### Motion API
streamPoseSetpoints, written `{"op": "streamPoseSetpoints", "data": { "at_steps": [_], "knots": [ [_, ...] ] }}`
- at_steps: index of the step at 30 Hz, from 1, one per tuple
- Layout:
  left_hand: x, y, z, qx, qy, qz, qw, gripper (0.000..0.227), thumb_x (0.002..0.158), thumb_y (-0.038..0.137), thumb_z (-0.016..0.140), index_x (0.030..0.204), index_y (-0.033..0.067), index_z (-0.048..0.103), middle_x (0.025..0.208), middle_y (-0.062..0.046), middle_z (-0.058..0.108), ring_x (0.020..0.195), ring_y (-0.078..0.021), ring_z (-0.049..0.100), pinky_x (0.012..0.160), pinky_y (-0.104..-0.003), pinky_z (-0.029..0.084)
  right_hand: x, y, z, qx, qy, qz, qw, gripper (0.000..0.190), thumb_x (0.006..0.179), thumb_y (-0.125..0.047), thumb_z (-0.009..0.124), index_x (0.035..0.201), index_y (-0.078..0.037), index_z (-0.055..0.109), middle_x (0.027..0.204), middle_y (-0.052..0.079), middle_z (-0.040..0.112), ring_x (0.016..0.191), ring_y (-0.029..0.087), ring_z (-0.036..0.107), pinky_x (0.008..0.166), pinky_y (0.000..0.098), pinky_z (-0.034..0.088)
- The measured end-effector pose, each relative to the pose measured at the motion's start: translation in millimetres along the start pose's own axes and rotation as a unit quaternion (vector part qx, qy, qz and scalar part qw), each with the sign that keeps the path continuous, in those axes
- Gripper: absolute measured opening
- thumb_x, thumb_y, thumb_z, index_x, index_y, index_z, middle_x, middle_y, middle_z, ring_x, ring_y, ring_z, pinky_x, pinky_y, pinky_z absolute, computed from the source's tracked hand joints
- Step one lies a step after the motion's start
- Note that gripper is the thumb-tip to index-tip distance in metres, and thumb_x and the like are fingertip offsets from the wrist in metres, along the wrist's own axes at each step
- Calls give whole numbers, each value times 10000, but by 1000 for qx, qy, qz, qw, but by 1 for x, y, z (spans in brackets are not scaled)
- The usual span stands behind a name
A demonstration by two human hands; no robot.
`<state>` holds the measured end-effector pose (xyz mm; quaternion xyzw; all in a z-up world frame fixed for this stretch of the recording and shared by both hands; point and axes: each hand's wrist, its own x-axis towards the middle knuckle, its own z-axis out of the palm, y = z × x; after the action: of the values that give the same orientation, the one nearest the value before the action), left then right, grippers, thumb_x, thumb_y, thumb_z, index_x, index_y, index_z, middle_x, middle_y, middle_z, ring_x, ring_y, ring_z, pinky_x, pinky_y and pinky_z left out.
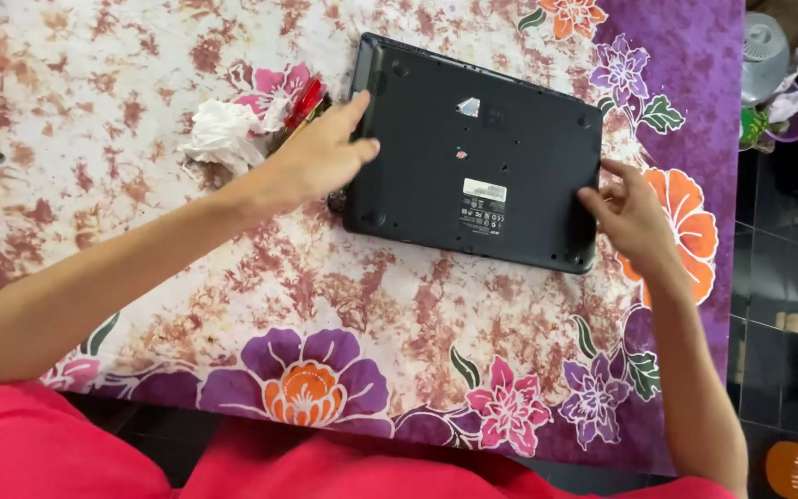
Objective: The person is performing maintenance on a laptop, including internal component manipulation with a screwdriver, cleaning with a brush, reassembling the case, and wiping the exterior.
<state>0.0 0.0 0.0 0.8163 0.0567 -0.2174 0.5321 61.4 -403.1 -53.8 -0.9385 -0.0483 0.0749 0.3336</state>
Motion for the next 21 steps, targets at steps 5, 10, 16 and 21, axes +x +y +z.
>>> {"op": "streamPoseSetpoints", "data": {
  "at_steps": [5, 10, 16, 21],
  "knots": [
    [5, 1, -3, -167, 35, -45, 984, 637, 986, 131, 423, 1597, 160, 242, 1687, -97, 230, 1554, -222, 240, 1248, -432, 192, -11, -23, 2, -81, 50, -40, 995, 543, 1060, -214, 623, 1526, -6, 438, 942, 136, 620, 776, 239, 605, 690, 428, 496],
    [19, -9, -12, -252, 57, 61, 964, 617, 965, 84, 411, 1559, 64, 248, 1673, -132, 251, 1528, -287, 309, 1227, -462, 277, -14, -56, 2, -138, 30, -53, 989, 514, 1079, -156, 524, 1535, -25, 327, 749, 198, 565, 725, 460, 585, 669, 547, 388],
    [21, -9, -14, -230, 72, -2, 971, 617, 967, 99, 444, 1569, 153, 315, 1648, -115, 323, 1502, -216, 368, 1225, -369, 314, -4, -50, 21, -201, 40, -74, 976, 501, 1089, -212, 507, 1525, -52, 320, 1088, 311, 678, 928, 560, 639, 675, 617, 459],
    [25, -20, -14, -216, 76, 6, 973, 592, 974, 103, 435, 1555, 178, 349, 1610, -177, 357, 1479, -246, 402, 1203, -365, 339, -10, -54, 34, -266, 63, -69, 959, 496, 1106, -261, 473, 1536, -44, 354, 1099, 337, 670, 854, 605, 623, 633, 666, 451]
  ]
}}
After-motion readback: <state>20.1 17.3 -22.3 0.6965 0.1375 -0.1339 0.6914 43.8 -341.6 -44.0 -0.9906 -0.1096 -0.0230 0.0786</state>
